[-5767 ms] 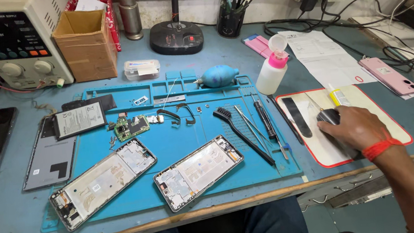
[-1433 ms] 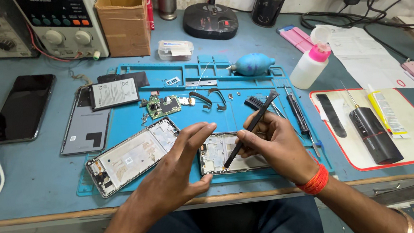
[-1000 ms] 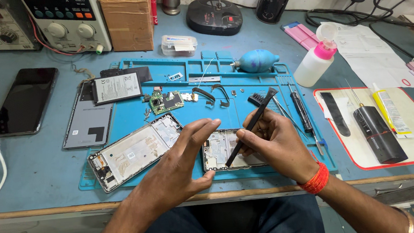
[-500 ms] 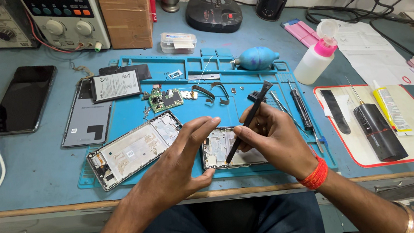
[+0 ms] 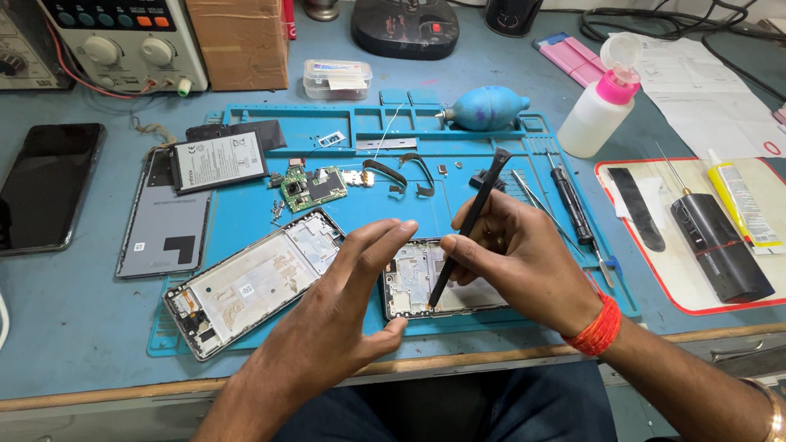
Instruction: The person disassembles a smartphone at a repair workbench, using tweezers and a pry tool to remove internal components and separate the frame from the back cover. They brush debris off the parts, hold the empty frame and cover up to view them, and apply liquid from a bottle while cleaning the phone housings.
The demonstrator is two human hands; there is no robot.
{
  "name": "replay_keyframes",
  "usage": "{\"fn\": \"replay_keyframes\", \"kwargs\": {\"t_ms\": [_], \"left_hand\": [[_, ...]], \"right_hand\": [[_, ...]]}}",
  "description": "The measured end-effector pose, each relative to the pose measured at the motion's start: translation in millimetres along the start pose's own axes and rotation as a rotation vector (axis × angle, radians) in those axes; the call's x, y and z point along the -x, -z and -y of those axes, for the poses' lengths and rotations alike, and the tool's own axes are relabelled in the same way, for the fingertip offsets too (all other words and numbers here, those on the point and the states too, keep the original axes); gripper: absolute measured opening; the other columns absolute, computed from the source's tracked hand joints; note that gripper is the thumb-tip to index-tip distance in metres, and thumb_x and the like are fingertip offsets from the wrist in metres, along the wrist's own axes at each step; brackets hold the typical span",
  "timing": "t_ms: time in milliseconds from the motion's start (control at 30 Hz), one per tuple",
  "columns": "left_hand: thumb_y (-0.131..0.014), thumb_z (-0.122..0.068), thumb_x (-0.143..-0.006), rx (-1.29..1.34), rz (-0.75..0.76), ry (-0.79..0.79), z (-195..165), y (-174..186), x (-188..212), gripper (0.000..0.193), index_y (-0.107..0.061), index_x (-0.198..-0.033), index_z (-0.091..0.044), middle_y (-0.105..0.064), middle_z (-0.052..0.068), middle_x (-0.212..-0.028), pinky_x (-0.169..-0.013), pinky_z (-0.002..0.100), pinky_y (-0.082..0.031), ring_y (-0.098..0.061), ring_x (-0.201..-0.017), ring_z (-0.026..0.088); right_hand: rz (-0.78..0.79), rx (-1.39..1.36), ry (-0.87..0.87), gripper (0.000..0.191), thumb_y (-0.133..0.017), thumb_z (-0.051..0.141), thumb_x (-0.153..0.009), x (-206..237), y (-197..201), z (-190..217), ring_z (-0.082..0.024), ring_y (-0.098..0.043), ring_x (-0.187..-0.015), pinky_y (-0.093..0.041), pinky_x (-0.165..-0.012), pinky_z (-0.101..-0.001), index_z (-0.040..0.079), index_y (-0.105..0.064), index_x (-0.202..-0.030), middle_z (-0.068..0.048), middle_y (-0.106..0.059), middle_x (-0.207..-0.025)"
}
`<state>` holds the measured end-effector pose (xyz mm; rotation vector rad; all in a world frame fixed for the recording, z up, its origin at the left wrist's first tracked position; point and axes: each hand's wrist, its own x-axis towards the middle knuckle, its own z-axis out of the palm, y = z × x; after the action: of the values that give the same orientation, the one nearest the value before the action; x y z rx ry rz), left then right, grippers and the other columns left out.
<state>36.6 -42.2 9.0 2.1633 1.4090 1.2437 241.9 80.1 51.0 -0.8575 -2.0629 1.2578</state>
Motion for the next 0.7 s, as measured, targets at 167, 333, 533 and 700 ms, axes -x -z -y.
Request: {"fn": "replay_keyframes", "kwargs": {"t_ms": [167,333,533,700], "left_hand": [[-0.080,-0.007,-0.076,0.002,0.021,0.029,-1.5,1.8,-0.8,0.098,-0.026,-0.156,-0.021,-0.041,0.014,-0.151,-0.098,0.046,-0.059,-0.061,-0.124,0.038],[-0.081,-0.007,-0.077,-0.008,0.003,-0.004,-3.5,2.6,-1.7,0.098,-0.026,-0.157,-0.021,-0.041,0.015,-0.151,-0.100,0.047,-0.058,-0.060,-0.127,0.039],[-0.080,-0.008,-0.078,-0.001,0.008,0.014,-4.1,2.5,-1.8,0.097,-0.026,-0.157,-0.021,-0.041,0.015,-0.151,-0.100,0.047,-0.058,-0.060,-0.127,0.039],[-0.080,-0.008,-0.078,-0.005,0.003,0.000,-6.0,2.6,-2.7,0.096,-0.026,-0.157,-0.020,-0.041,0.015,-0.151,-0.101,0.047,-0.057,-0.059,-0.128,0.039]], "right_hand": [[-0.006,-0.018,-0.009,0.021,-0.071,0.013,-0.092,-0.3,0.3,0.8,-0.012,-0.075,-0.070,-0.063,-0.061,-0.0255,-0.001,-0.061,-0.104,-0.007,-0.074,-0.079],[-0.008,-0.004,-0.006,0.021,-0.071,0.013,-0.092,0.1,2.3,1.6,-0.012,-0.076,-0.071,-0.064,-0.062,-0.0254,-0.001,-0.062,-0.104,-0.007,-0.075,-0.079],[-0.015,-0.030,0.002,0.021,-0.071,0.012,-0.092,0.7,2.0,1.3,-0.012,-0.076,-0.073,-0.064,-0.062,-0.0254,-0.002,-0.061,-0.105,-0.008,-0.075,-0.080],[-0.004,-0.042,-0.013,0.021,-0.071,0.013,-0.092,1.5,3.7,2.5,-0.011,-0.075,-0.071,-0.063,-0.062,-0.0252,-0.001,-0.061,-0.104,-0.007,-0.074,-0.080]]}}
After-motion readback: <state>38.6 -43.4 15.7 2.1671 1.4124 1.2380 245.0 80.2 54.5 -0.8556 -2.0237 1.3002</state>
